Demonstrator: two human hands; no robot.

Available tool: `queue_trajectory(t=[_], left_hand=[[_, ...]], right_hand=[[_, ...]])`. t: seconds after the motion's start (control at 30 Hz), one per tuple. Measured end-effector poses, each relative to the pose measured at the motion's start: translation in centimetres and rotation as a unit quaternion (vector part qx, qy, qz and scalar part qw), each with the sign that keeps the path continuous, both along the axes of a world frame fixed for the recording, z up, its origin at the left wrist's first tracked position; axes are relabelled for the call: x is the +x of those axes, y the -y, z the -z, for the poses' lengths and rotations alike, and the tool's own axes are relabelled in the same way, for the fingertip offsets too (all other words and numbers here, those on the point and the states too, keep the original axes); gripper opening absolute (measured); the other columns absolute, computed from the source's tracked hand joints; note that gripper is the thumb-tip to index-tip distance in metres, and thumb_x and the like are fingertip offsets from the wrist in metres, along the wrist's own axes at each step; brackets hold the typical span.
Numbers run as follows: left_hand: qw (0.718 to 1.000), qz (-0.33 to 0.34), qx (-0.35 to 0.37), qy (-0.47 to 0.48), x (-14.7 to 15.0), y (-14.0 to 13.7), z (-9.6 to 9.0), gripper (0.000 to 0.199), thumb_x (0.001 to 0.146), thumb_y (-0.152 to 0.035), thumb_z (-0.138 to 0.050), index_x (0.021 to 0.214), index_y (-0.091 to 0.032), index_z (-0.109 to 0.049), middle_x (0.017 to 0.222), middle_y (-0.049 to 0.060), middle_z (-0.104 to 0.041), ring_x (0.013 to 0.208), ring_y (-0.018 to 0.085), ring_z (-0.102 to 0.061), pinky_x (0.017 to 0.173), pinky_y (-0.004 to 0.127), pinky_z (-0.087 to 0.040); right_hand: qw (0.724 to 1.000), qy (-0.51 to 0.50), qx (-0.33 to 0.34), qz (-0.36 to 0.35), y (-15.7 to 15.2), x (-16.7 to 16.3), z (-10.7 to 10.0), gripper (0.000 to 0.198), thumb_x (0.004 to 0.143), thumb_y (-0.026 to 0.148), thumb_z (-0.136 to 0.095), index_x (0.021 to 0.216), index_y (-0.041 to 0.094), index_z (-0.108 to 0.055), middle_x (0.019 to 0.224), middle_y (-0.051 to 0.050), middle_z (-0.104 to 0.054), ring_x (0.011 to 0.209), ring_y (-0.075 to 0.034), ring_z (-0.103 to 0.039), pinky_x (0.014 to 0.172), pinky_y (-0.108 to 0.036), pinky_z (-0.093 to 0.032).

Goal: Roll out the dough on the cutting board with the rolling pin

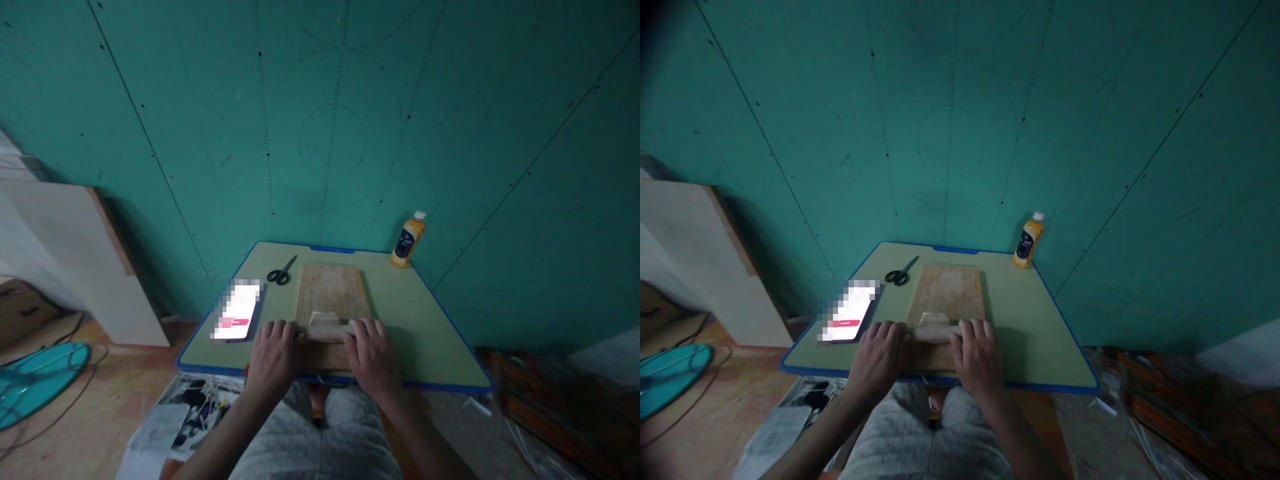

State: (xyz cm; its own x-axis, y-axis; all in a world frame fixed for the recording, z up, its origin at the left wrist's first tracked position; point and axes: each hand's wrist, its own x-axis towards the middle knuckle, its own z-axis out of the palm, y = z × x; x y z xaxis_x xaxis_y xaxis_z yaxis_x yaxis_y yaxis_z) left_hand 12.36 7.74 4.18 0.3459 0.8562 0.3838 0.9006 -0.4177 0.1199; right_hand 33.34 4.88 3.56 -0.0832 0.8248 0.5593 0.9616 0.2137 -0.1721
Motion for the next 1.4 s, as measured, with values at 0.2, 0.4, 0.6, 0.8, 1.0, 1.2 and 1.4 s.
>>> queue_trajectory(t=[0.2, 0.4, 0.6, 0.8, 1.0, 1.2, 1.4], left_hand=[[1.0, 0.029, 0.009, -0.006, -0.8, 1.1, 0.1, 0.018, 0.093, -0.019, -0.042, 0.096, -0.017, -0.06, 0.091, 0.008, -0.061, 0.085, 0.023, -0.05, 0.074, 0.035, -0.039], [0.998, 0.048, -0.031, -0.031, -0.7, 0.8, -1.2, 0.024, 0.096, -0.031, -0.039, 0.088, -0.018, -0.058, 0.086, 0.007, -0.061, 0.081, 0.023, -0.054, 0.071, 0.034, -0.039], [0.994, -0.008, -0.091, -0.064, 0.6, -0.8, -2.7, 0.035, 0.098, -0.04, -0.032, 0.089, -0.017, -0.057, 0.085, 0.008, -0.064, 0.082, 0.023, -0.061, 0.067, 0.031, -0.041], [0.989, -0.044, -0.117, -0.08, 1.0, -2.6, -2.7, 0.043, 0.097, -0.037, -0.025, 0.088, -0.017, -0.063, 0.081, 0.01, -0.068, 0.074, 0.024, -0.065, 0.057, 0.029, -0.039], [0.99, -0.003, -0.082, -0.111, 0.9, -5.9, -1.8, 0.035, 0.093, -0.029, -0.033, 0.086, -0.018, -0.066, 0.071, 0.014, -0.065, 0.067, 0.027, -0.063, 0.059, 0.035, -0.043], [0.988, 0.0, -0.077, -0.136, 1.3, -7.3, -2.3, 0.036, 0.094, -0.024, -0.029, 0.093, -0.019, -0.065, 0.07, 0.014, -0.063, 0.069, 0.03, -0.064, 0.057, 0.036, -0.044], [0.979, 0.03, -0.104, -0.175, 1.2, -6.8, -2.6, 0.03, 0.09, -0.017, -0.035, 0.1, -0.017, -0.063, 0.075, 0.016, -0.064, 0.069, 0.029, -0.064, 0.058, 0.037, -0.047]], right_hand=[[0.999, -0.012, 0.006, -0.031, 1.1, 0.6, 1.1, 0.034, 0.097, 0.038, -0.039, 0.118, 0.015, -0.053, 0.113, -0.014, -0.057, 0.112, -0.028, -0.046, 0.094, -0.043, -0.04], [0.999, 0.019, -0.02, -0.025, 1.5, 0.8, 0.5, 0.038, 0.097, 0.043, -0.036, 0.115, 0.016, -0.055, 0.106, -0.012, -0.059, 0.104, -0.027, -0.048, 0.087, -0.042, -0.041], [0.998, 0.042, -0.031, 0.017, 0.2, 0.5, -0.6, 0.034, 0.098, 0.044, -0.035, 0.099, 0.019, -0.058, 0.092, -0.008, -0.06, 0.088, -0.024, -0.049, 0.079, -0.036, -0.037], [0.995, 0.065, -0.064, 0.044, -1.8, 0.7, -1.6, 0.031, 0.098, 0.042, -0.037, 0.089, 0.02, -0.057, 0.088, -0.007, -0.064, 0.087, -0.021, -0.055, 0.075, -0.031, -0.036], [0.974, 0.079, -0.175, 0.124, -4.5, 0.6, -3.1, 0.039, 0.098, 0.044, -0.034, 0.086, 0.022, -0.064, 0.077, -0.006, -0.071, 0.068, -0.018, -0.064, 0.062, -0.028, -0.033], [0.97, 0.071, -0.193, 0.127, -6.1, 0.3, -3.5, 0.041, 0.097, 0.037, -0.034, 0.083, 0.023, -0.07, 0.085, -0.008, -0.074, 0.075, -0.019, -0.067, 0.067, -0.029, -0.037], [0.967, -0.106, -0.219, 0.081, -9.5, 4.4, -4.6, 0.039, 0.094, 0.049, -0.037, 0.082, 0.022, -0.062, 0.077, -0.004, -0.069, 0.07, -0.017, -0.062, 0.062, -0.025, -0.039]])
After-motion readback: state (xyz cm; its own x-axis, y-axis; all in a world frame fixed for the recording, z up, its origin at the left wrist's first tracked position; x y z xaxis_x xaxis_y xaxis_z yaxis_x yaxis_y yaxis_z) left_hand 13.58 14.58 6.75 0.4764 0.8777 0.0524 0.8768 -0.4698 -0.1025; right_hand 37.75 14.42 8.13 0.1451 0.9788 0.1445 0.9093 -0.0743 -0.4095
